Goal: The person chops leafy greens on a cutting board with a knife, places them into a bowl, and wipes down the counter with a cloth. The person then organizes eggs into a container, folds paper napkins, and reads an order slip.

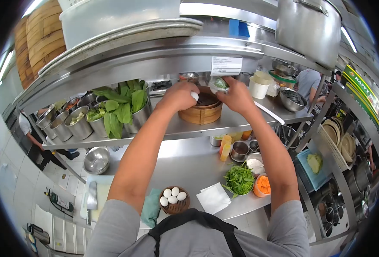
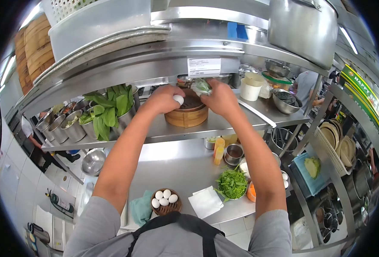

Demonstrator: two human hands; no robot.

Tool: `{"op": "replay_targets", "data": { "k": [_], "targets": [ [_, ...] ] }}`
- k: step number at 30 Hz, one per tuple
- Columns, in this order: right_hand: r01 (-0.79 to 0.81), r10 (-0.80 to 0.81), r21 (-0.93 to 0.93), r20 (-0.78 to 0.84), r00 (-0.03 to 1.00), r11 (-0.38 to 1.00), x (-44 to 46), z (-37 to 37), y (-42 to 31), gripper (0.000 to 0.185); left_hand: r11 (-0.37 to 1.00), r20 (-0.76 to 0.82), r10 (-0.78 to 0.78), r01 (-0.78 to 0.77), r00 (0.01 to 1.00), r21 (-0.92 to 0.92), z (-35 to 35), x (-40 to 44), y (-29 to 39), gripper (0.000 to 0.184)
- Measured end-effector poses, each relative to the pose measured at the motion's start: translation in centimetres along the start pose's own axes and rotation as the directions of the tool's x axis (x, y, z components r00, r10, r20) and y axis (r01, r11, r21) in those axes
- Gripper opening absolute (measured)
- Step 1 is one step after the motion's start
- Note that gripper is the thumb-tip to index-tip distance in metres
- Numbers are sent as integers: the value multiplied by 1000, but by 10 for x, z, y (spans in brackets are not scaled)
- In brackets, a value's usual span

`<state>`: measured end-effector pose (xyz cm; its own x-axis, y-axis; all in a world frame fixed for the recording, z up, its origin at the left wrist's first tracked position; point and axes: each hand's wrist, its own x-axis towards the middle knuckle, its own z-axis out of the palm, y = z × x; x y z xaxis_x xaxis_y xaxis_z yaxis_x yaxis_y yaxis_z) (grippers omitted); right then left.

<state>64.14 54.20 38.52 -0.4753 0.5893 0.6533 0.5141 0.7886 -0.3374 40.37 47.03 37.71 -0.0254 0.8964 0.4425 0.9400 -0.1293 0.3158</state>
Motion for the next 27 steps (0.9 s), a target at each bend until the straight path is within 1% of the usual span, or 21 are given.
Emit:
{"op": "replay_targets", "data": {
  "k": [1,4,5,7,8,9,10,11,12,13,14,15,16,17,18,20,22,23,25,27],
  "targets": [
    [119,-119,-10,2,993,993,6,3,-7,58,1000,23,0,0,1000,1,-4,-5,-1,43],
    [207,-196,-109,107,975,972,22,24,-24,56,998,-50,-60,59,997,-22,-16,-19,11,43],
    [192,-170,-182,129,977,964,27,38,-22,48,997,-296,-12,34,955,70,-15,-40,23,38],
    [141,-109,-264,132,985,954,27,37,-36,52,996,-454,83,-66,887,54,-24,-77,38,32],
    [151,-142,-193,59,988,970,26,40,-23,62,989,-512,87,-138,855,-62,-20,-101,42,28],
    [97,-100,-163,-12,995,982,18,34,-27,65,968,-480,52,-163,876,-193,-21,-136,51,27],
    [9,-2,-124,51,999,992,2,15,-40,64,930,-441,5,-167,898,-328,-17,-173,53,27],
    [110,-115,-59,-84,990,992,-20,16,-33,62,938,-350,-9,-113,937,-328,-1,-211,41,26],
    [230,-219,17,-247,944,973,-56,13,-46,56,943,-257,-23,-65,966,-327,15,-250,25,26],
    [117,-89,207,-140,986,971,-98,4,-68,49,947,-177,-24,-34,984,-321,30,-283,8,25],
    [59,-49,274,-44,998,960,-143,12,-66,44,913,-56,-177,143,983,-381,48,-312,-11,24],
    [89,-90,365,-15,996,927,-182,40,-59,44,854,67,-309,308,949,-419,73,-339,-30,23],
    [111,-131,454,14,991,884,-222,68,-53,45,821,162,-399,430,903,-374,101,-366,-48,27],
    [15,-102,360,224,969,933,-249,93,-61,43,782,245,-479,536,843,-317,129,-388,-63,32],
    [-127,-30,296,475,879,947,-269,125,-63,42,823,233,-462,511,856,-248,152,-405,-69,37],
    [-105,-127,336,602,789,936,-313,203,-45,42,896,217,-403,432,889,-102,188,-427,-75,47],
    [107,-262,303,534,804,947,-345,254,-33,38,924,238,-373,383,897,5,212,-437,-82,52],
    [147,-278,269,551,787,952,-356,269,-31,39,933,245,-358,355,901,56,219,-439,-83,55],
    [238,-305,191,579,756,952,-369,287,-30,40,923,217,-384,377,898,72,223,-439,-82,52],
    [231,-270,145,622,734,962,-369,289,-33,36,922,202,-386,371,900,111,231,-436,-85,50]
  ]
}}
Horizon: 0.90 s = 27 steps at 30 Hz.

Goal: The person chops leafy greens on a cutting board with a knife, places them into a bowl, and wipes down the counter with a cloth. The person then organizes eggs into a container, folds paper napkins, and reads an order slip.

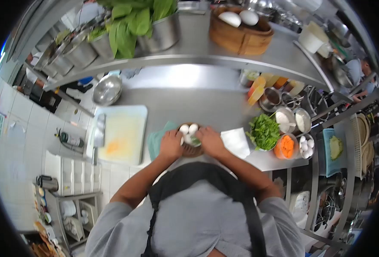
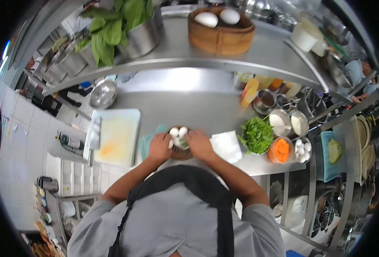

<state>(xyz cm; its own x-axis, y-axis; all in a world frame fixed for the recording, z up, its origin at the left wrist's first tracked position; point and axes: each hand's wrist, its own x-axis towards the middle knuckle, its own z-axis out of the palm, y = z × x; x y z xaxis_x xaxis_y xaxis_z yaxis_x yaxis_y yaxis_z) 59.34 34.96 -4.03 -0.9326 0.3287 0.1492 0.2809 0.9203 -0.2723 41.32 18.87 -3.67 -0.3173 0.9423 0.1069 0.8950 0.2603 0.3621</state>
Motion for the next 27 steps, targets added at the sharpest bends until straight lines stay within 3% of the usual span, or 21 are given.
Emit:
{"op": "replay_targets", "data": {
  "k": [3,5,7,9,11,13,15,19,22,25,27],
  "targets": [
    [-25,31,100,-65,997,995,-5,-14,1,45,999,-11,41,-41,999,24,-3,5,0,46],
    [-74,112,245,-147,983,967,-12,-76,-23,51,999,-20,23,-24,1000,-45,-12,6,-2,48],
    [-24,125,265,-372,920,964,-17,-141,-35,57,980,23,-51,55,998,-190,-33,2,2,50],
    [-26,109,148,-587,802,989,-26,-227,-39,56,939,17,-55,58,998,-338,-69,6,20,50],
    [-27,72,69,-808,585,997,-15,-301,-29,57,875,-47,9,-31,999,-483,-123,10,59,48],
    [-31,282,312,-808,518,950,0,-355,-12,57,799,-213,75,-187,974,-571,-194,31,108,45],
    [5,283,327,-824,492,945,32,-391,17,56,798,-561,173,-448,810,-402,-250,70,139,42],
    [-123,237,211,-693,681,970,83,-429,33,56,743,-785,113,-576,610,-340,-327,186,185,44],
    [-273,284,101,-530,799,957,105,-438,34,57,886,-686,99,-378,721,-270,-343,256,199,46],
    [-237,249,96,-564,788,967,99,-441,28,55,952,-546,110,-247,831,-183,-331,290,201,49],
    [-180,198,102,-710,676,978,75,-434,10,51,965,-493,120,-218,862,-147,-320,303,192,49]
  ]
}}
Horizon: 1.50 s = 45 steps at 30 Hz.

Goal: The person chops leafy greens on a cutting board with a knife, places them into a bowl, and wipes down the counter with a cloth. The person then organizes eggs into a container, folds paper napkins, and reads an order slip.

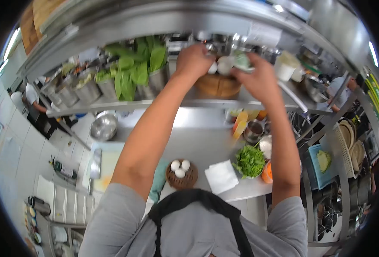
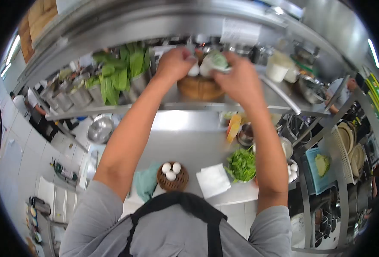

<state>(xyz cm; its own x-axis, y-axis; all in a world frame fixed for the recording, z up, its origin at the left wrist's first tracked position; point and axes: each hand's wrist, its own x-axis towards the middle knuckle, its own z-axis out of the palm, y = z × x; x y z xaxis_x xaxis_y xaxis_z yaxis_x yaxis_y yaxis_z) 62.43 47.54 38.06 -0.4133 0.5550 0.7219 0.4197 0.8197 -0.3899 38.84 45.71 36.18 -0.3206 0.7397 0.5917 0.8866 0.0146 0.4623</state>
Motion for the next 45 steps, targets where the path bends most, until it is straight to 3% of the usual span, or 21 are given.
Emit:
{"op": "replay_targets", "data": {
  "k": [2,6,7,8,10,12,14,16,18,20,22,24,27,30,32,34,36,38,40,42,45],
  "targets": [
    [-59,36,255,95,995,965,-44,-15,-18,44,994,-158,40,-55,987,-90,-2,-17,1,49],
    [-77,-85,316,471,878,946,-173,33,-2,42,858,-386,378,-475,841,-194,-27,-130,-3,34],
    [-208,-33,300,637,770,931,-198,58,0,43,877,-287,387,-446,876,-180,-27,-176,-13,30],
    [-197,-5,221,677,736,955,-228,92,11,42,886,-195,404,-435,894,-160,-19,-220,-32,27],
    [-126,-48,200,688,725,972,-280,159,30,45,941,186,207,-144,961,-305,6,-281,-80,33],
    [-36,-97,180,675,731,983,-321,217,43,46,990,464,-30,91,885,-109,56,-337,-145,45],
    [69,-159,160,666,729,985,-336,252,46,40,1000,546,29,-25,837,-15,79,-378,-173,59],
    [159,-189,108,691,698,981,-335,265,44,32,990,534,91,-18,841,-140,104,-404,-207,66],
    [241,-293,169,630,720,956,-340,280,52,23,996,558,11,42,830,-81,98,-400,-197,65],
    [246,-306,189,703,642,951,-339,278,57,23,994,574,-86,105,814,0,89,-391,-178,57],
    [283,-361,239,753,549,929,-329,264,61,37,998,561,39,-62,827,22,118,-407,-212,50],
    [187,-308,245,727,613,951,-324,248,57,53,997,539,30,-60,842,38,114,-405,-208,47],
    [-82,-83,238,607,790,968,-312,215,42,58,998,483,63,-53,873,-34,93,-401,-202,46],
    [-163,90,201,330,940,966,-247,129,2,60,975,533,-110,196,839,-106,80,-396,-200,52],
    [-31,27,170,30,999,985,-195,75,-3,55,965,467,-104,203,878,-167,76,-391,-195,56],
    [-2,17,107,-134,991,994,-136,30,-4,55,910,446,-127,283,886,-303,46,-367,-145,53],
    [-158,174,119,-138,975,980,-88,8,1,53,744,435,-59,330,898,-581,22,-332,-92,53],
    [-45,83,165,-232,969,985,-42,5,2,50,841,73,279,-207,958,-499,-25,-271,-39,55],
    [-64,74,75,-140,987,995,-12,10,17,57,840,-161,349,-384,923,-383,-63,-205,7,50],
    [-96,96,1,-21,995,995,9,14,24,61,866,-311,348,-430,884,-255,-70,-151,27,45],
    [-149,160,-81,163,974,986,27,14,29,63,905,-326,273,-356,905,-232,-49,-87,32,40]
  ]
}}
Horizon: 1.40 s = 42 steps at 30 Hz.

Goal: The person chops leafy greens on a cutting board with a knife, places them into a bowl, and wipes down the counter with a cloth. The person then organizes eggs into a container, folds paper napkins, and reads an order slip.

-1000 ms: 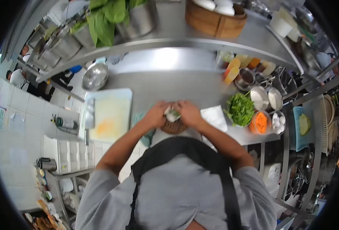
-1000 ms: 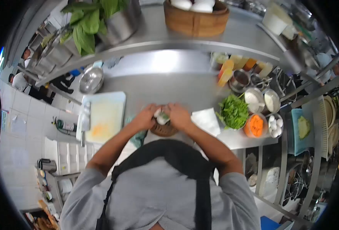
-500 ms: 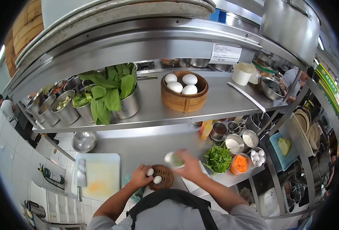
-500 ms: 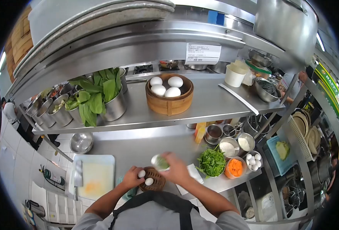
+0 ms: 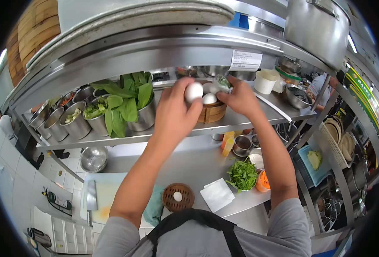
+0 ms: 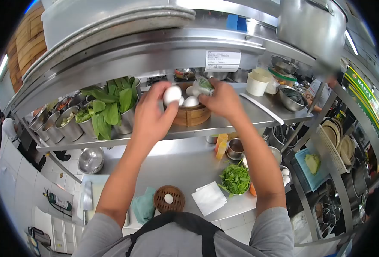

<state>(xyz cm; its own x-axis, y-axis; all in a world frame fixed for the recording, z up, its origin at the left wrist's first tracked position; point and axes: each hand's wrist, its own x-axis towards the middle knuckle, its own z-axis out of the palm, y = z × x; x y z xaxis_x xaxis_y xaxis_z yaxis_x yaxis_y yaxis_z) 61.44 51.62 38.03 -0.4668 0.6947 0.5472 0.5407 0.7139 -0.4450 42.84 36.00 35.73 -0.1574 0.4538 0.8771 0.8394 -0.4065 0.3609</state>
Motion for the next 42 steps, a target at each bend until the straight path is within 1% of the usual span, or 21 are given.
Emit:
{"op": "replay_targets", "data": {
  "k": [5,7,9,11,12,14,16,17,18,19,21,23,25,28,31,32,33,35,36,40,42],
  "targets": [
    [23,-25,23,90,996,999,-3,-3,15,67,967,130,-128,94,983,238,54,39,-43,38],
    [16,-14,-31,68,998,999,-10,-4,19,73,961,119,-18,-15,993,277,64,39,-58,38],
    [73,-73,5,38,997,997,-25,-8,14,76,970,223,-78,23,972,242,57,39,-51,32],
    [102,-86,73,-203,975,992,-56,0,8,69,973,56,128,-136,990,188,49,22,-43,34],
    [68,-41,252,-108,993,965,-80,-2,-1,64,986,126,-21,-1,992,169,22,2,-6,24],
    [21,-59,457,69,996,889,-144,4,-4,56,925,-118,380,-378,918,34,2,-52,-11,10],
    [-49,-102,489,277,955,871,-208,29,4,53,974,77,197,-186,977,-129,-23,-146,-9,13],
    [-113,-98,473,399,912,874,-233,49,11,54,988,278,42,0,960,-152,-30,-196,-23,21],
    [-349,59,427,561,826,834,-251,69,18,55,950,449,-237,303,862,-79,-28,-235,-32,29],
    [-565,200,336,701,684,753,-270,89,22,56,824,582,-479,565,657,41,-25,-274,-40,36],
    [-773,402,188,766,501,606,-300,126,27,62,860,617,-484,466,620,207,-6,-364,-80,56],
    [-834,387,212,809,442,510,-317,139,22,72,847,667,-528,389,526,363,10,-407,-87,67],
    [-800,253,312,836,487,512,-316,129,15,75,763,706,-616,488,350,424,19,-396,-74,70],
    [-795,104,474,832,545,378,-323,119,41,65,768,671,-615,507,414,391,25,-399,-79,66],
    [-694,149,529,733,664,489,-300,88,45,65,781,658,-601,508,453,363,24,-415,-90,62],
    [-623,235,488,640,732,611,-290,80,48,65,784,658,-597,508,460,356,23,-418,-93,60],
    [-588,265,520,567,780,619,-263,55,37,67,794,656,-587,494,474,353,23,-418,-92,60],
    [-306,199,785,234,952,538,-200,20,4,64,812,655,-569,469,497,349,19,-414,-84,59],
    [-316,300,745,162,940,587,-178,9,0,57,821,659,-561,438,500,367,20,-413,-82,60],
    [37,117,595,-218,969,803,-66,-1,8,46,820,675,-560,440,480,367,18,-408,-76,57],
    [-65,167,338,-282,945,939,-21,-1,6,43,819,648,-531,526,546,229,21,-428,-89,52]
  ]
}}
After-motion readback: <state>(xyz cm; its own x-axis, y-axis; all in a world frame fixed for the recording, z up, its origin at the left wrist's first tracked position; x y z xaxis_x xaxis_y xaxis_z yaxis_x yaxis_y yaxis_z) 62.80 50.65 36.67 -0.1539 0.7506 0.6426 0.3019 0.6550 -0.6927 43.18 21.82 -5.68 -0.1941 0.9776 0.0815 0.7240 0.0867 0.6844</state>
